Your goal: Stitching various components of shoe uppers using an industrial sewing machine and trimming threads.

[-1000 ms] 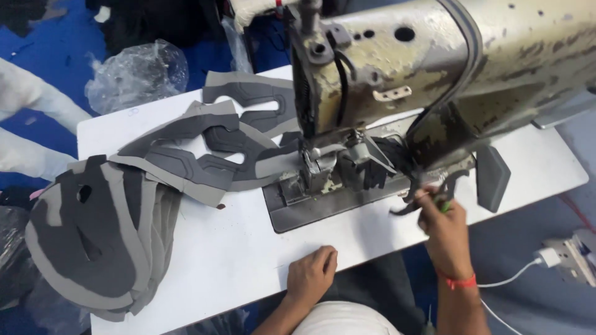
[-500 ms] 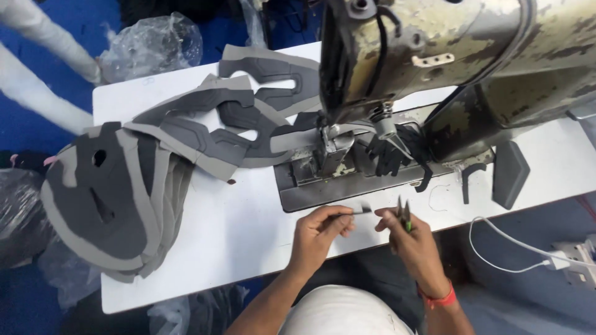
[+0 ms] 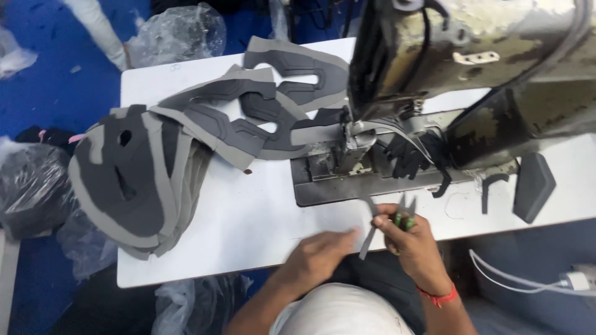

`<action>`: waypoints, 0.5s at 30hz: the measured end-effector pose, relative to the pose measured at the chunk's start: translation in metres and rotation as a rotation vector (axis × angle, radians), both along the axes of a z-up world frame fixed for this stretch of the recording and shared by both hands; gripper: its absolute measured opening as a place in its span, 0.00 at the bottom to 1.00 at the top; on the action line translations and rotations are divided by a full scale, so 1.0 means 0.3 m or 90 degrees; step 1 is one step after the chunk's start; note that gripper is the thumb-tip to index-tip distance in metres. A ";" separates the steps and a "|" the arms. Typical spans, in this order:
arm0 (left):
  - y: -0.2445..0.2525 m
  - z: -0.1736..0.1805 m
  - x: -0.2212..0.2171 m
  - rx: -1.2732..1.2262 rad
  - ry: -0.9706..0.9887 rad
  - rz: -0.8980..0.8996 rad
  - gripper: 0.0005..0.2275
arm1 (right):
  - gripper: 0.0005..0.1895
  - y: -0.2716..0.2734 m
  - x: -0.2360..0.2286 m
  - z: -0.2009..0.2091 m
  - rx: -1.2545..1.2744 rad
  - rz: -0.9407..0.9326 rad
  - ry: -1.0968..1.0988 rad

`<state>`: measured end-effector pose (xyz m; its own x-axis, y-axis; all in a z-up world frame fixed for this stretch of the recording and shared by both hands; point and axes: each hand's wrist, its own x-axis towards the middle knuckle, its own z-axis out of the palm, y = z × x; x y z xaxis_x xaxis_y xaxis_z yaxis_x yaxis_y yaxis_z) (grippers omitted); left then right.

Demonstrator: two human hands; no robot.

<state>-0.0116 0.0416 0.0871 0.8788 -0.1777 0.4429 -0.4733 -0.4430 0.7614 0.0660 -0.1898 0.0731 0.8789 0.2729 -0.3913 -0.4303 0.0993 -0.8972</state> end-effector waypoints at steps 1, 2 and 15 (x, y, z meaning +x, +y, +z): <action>0.044 0.008 -0.003 0.078 -0.066 0.046 0.16 | 0.11 -0.009 0.004 -0.020 -0.011 -0.022 -0.009; 0.180 -0.052 -0.006 0.076 -0.065 0.059 0.16 | 0.11 -0.021 0.008 -0.021 -0.014 -0.009 -0.009; 1.110 0.073 -0.129 0.335 0.567 0.864 0.33 | 0.09 0.000 0.013 -0.023 -0.047 -0.042 0.011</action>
<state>-0.0503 0.3746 0.1089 0.4361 0.8954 -0.0894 0.8866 -0.4106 0.2129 0.0701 -0.1897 0.0662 0.8869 0.1849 -0.4234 -0.4404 0.0615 -0.8957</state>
